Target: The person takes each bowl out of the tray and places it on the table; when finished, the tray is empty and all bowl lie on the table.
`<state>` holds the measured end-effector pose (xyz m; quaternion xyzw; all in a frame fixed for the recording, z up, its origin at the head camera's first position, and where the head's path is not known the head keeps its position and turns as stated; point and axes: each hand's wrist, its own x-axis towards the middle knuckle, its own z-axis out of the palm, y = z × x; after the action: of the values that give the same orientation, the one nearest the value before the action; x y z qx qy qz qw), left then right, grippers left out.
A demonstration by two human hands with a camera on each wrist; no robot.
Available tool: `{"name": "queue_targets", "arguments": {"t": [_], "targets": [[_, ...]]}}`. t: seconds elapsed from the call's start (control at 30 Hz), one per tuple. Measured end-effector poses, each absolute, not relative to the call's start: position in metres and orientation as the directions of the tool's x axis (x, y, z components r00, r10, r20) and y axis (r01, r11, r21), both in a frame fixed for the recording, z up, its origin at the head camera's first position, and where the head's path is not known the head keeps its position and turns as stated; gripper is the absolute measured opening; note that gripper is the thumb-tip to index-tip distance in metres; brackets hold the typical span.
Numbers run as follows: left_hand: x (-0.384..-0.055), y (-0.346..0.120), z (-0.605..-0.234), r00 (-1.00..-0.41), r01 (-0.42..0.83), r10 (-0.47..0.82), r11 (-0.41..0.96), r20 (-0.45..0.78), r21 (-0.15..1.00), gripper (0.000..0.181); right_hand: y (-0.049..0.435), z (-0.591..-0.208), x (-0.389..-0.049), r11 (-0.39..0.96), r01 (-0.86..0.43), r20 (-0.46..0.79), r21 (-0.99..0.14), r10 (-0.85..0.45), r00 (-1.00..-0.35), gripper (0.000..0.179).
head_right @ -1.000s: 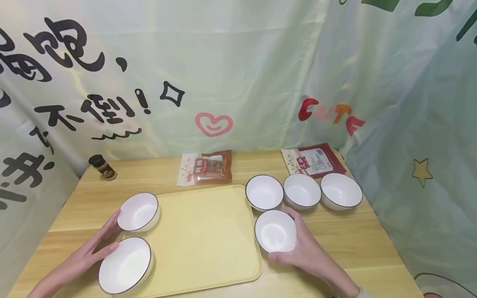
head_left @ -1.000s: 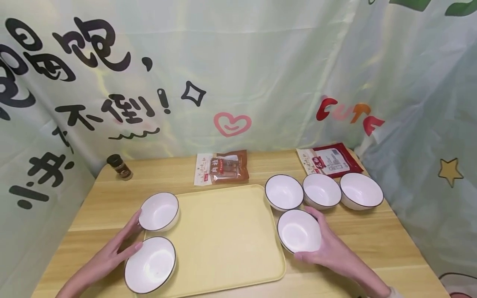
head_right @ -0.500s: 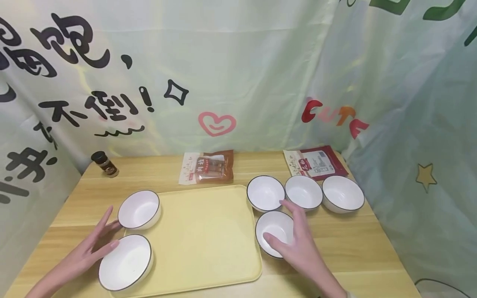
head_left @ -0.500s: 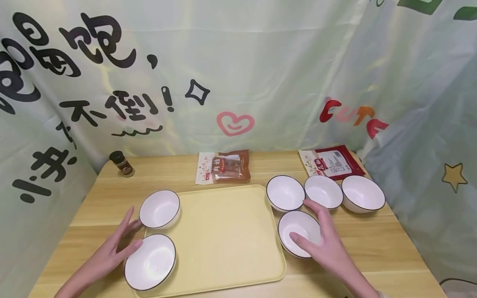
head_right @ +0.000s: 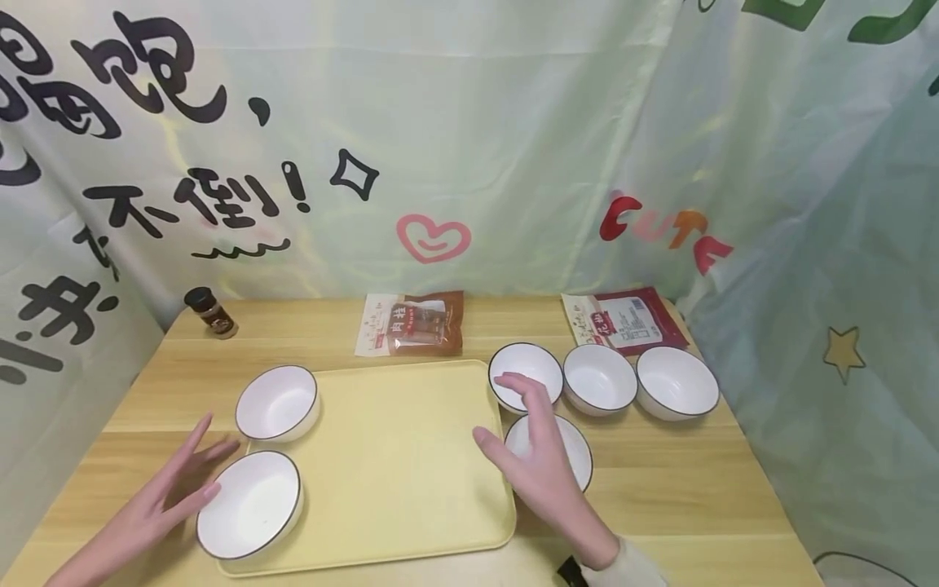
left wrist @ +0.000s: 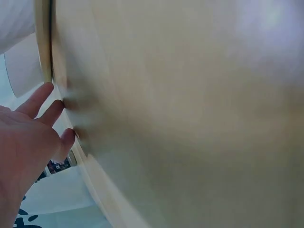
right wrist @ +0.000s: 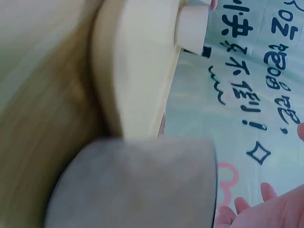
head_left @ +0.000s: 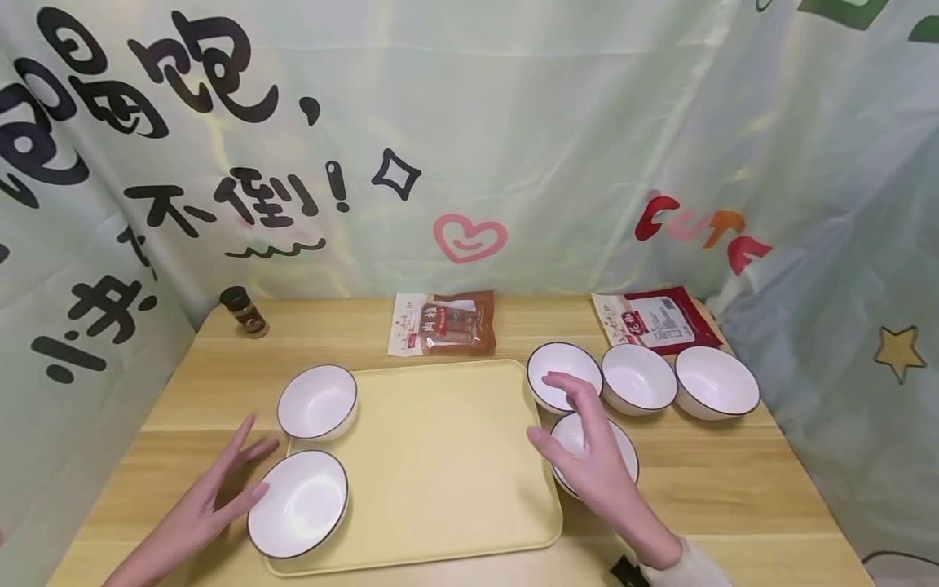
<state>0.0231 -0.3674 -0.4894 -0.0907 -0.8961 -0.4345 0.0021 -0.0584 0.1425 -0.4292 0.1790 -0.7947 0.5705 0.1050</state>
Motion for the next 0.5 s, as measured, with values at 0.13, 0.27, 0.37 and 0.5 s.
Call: {"name": "queue_targets", "arguments": {"t": [0.13,0.27,0.37,0.5], "targets": [[0.029,-0.367,-0.489,-0.983,0.173,0.159,0.598,0.095,0.783,0.095,0.125,-0.429,-0.063,0.237,-0.399,0.359,-0.886,-0.196,-0.913,0.057],[0.033,-0.366,-0.489,-0.983,0.163,0.167,0.583,0.078,0.796,0.093,0.107,-0.429,-0.066,0.141,-0.367,0.339,-0.919,-0.191,-0.921,0.055],[0.037,-0.364,-0.49,-0.982,0.16,0.177,0.577,0.069,0.801,0.092,0.094,-0.429,-0.068,0.084,-0.336,0.317,-0.938,-0.185,-0.93,0.054],[0.042,-0.364,-0.492,-0.977,0.183,0.192,0.559,0.089,0.809,0.092,0.077,-0.43,-0.071,0.052,-0.302,0.285,-0.952,-0.218,-0.934,0.056]]}}
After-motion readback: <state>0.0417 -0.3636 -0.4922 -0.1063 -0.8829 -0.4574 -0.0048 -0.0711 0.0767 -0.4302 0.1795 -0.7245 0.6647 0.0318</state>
